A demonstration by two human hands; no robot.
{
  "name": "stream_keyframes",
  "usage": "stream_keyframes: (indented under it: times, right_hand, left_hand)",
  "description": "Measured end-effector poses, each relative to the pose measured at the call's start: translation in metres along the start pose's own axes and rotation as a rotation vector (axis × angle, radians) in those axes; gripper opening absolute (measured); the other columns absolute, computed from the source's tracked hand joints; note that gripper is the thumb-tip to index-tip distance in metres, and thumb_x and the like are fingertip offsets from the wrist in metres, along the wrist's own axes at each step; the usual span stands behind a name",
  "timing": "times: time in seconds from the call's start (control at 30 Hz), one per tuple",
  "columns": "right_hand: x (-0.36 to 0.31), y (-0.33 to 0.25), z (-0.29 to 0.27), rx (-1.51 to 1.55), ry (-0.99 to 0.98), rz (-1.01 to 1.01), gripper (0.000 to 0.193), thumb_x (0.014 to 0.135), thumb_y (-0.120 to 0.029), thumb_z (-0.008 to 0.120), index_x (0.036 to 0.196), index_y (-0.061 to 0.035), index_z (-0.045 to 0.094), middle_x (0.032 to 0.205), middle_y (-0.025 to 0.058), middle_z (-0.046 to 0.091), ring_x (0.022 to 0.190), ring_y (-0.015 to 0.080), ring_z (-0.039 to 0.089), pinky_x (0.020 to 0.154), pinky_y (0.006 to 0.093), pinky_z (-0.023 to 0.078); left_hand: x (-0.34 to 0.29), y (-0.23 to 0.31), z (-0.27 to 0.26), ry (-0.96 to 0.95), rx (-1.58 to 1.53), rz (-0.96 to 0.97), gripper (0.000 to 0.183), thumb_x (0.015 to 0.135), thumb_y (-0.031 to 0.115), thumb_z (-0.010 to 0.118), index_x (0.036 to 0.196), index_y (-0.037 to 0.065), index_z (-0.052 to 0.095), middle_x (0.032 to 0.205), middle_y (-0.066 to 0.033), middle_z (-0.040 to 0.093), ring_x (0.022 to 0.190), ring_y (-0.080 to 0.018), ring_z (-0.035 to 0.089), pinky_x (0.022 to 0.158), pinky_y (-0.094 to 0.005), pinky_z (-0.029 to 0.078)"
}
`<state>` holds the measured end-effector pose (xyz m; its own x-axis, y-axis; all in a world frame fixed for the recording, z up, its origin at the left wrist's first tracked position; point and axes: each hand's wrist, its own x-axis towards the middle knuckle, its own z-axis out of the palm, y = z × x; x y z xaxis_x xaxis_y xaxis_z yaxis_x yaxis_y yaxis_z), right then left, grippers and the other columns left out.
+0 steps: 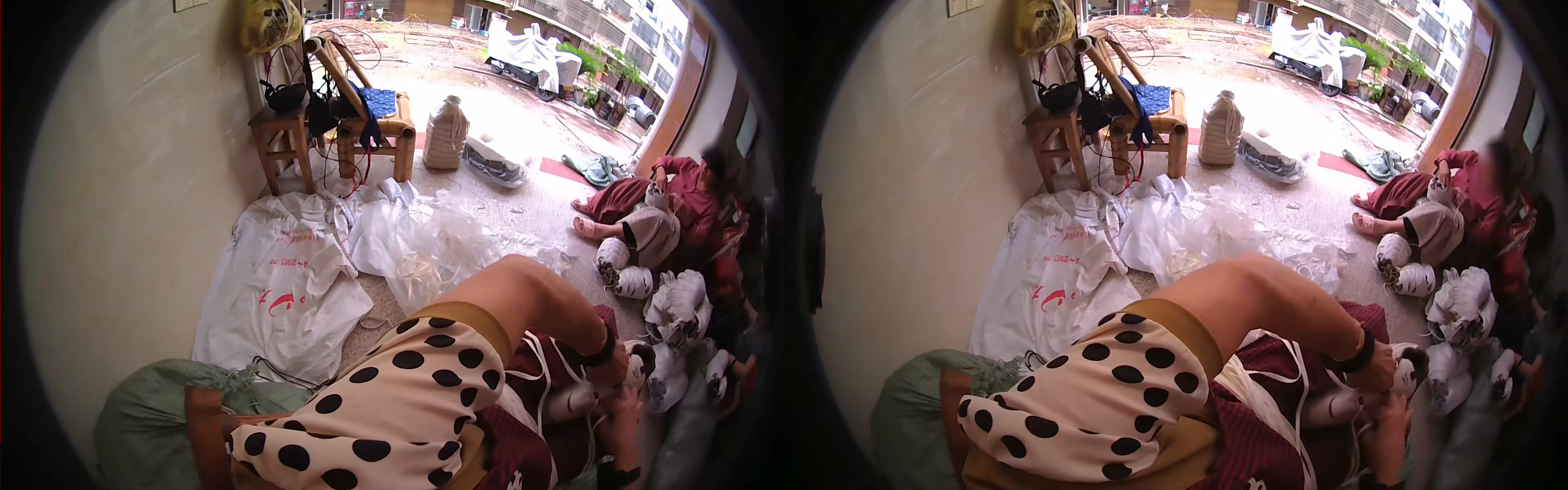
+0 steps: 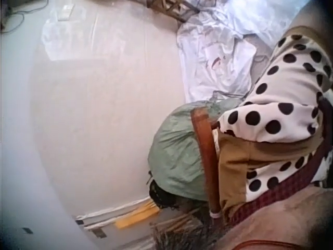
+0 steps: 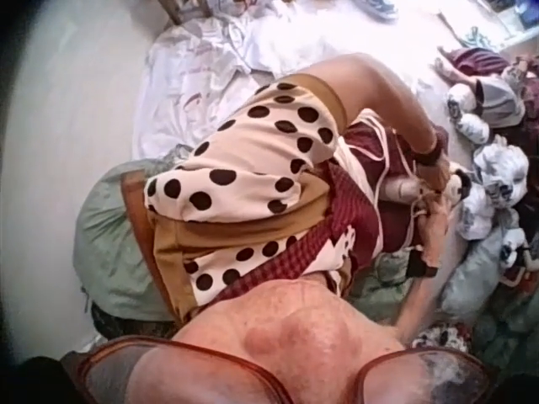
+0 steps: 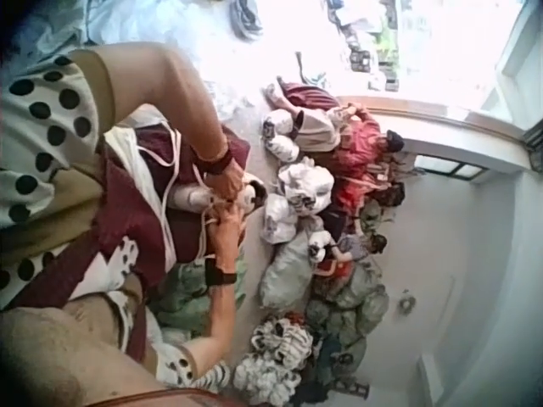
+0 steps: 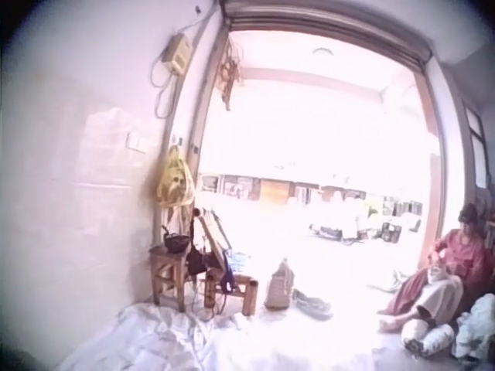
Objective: Lacing white athletic shoe uppers by hand while sitting on the floor.
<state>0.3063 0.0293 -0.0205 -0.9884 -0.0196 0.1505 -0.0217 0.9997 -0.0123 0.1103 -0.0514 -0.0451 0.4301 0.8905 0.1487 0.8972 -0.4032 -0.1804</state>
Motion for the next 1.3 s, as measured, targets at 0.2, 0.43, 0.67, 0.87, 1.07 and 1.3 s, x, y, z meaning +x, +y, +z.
stream_keyframes:
  times: [0.2, 0.43, 0.67, 0.87, 1.07, 1.3]
  right_hand:
    - [0.021, 0.027, -0.025, 0.271, -0.3, -0.034, 0.024, 0.078, -0.006, 0.054, 0.091, -0.0089, 0.073, 0.106, 0.014, 0.059, 0.106, 0.0384, 0.051, 0.091, 0.0458, 0.043]
    - [0.019, 0.011, -0.001, 0.02, -0.22, 0.188, 0.026, 0.087, -0.022, 0.053, 0.098, -0.0004, 0.063, 0.1, 0.0229, 0.061, 0.104, 0.0426, 0.054, 0.09, 0.0529, 0.042]
    - [0.02, 0.001, 0.01, 0.148, -0.018, 0.369, 0.031, 0.076, -0.022, 0.067, 0.095, 0.0019, 0.065, 0.095, 0.0251, 0.063, 0.098, 0.0454, 0.059, 0.087, 0.0552, 0.044]
    - [0.027, 0.005, 0.022, 0.178, 0.114, 0.275, 0.03, 0.067, -0.022, 0.069, 0.087, -0.0004, 0.067, 0.079, 0.0229, 0.066, 0.08, 0.0427, 0.066, 0.067, 0.0529, 0.049]
    - [0.026, 0.004, 0.031, 0.249, 0.08, 0.378, 0.026, 0.066, -0.024, 0.076, 0.079, -0.0019, 0.069, 0.075, 0.0168, 0.067, 0.073, 0.034, 0.067, 0.067, 0.0447, 0.052]
    - [0.022, 0.009, 0.005, 0.62, 0.591, 0.562, 0.022, 0.08, -0.023, 0.07, 0.082, -0.002, 0.074, 0.08, 0.0131, 0.069, 0.074, 0.0196, 0.066, 0.067, 0.0319, 0.05]
  left_hand:
    - [0.002, 0.009, -0.003, -0.047, -0.127, -0.117, 0.018, 0.07, 0.017, 0.073, 0.085, 0.007, 0.073, 0.088, -0.0137, 0.072, 0.079, -0.0274, 0.069, 0.071, -0.0423, 0.052]
    - [0.012, 0.021, 0.008, 0.27, -0.313, -0.175, 0.018, 0.07, 0.016, 0.073, 0.085, 0.006, 0.072, 0.088, -0.0146, 0.071, 0.079, -0.0276, 0.069, 0.071, -0.0418, 0.052]
    - [0.036, 0.02, 0.035, 0.454, -0.445, -0.197, 0.018, 0.069, 0.014, 0.073, 0.084, 0.004, 0.071, 0.088, -0.0156, 0.071, 0.079, -0.0279, 0.068, 0.07, -0.0413, 0.052]
    - [0.047, 0.004, 0.047, 0.907, -0.602, -0.084, 0.018, 0.069, 0.013, 0.073, 0.084, 0.003, 0.07, 0.088, -0.0164, 0.071, 0.08, -0.0281, 0.068, 0.07, -0.0409, 0.052]
    - [-0.004, 0.015, -0.005, 0.525, -1.0, -0.353, 0.022, 0.083, 0.006, 0.066, 0.102, -0.001, 0.058, 0.084, -0.0125, 0.064, 0.072, -0.021, 0.063, 0.063, -0.037, 0.052]
    - [-0.017, 0.029, -0.019, 0.479, -1.307, -0.473, 0.023, 0.098, 0.012, 0.054, 0.115, -0.003, 0.058, 0.08, -0.0036, 0.064, 0.07, -0.009, 0.061, 0.063, -0.0251, 0.051]
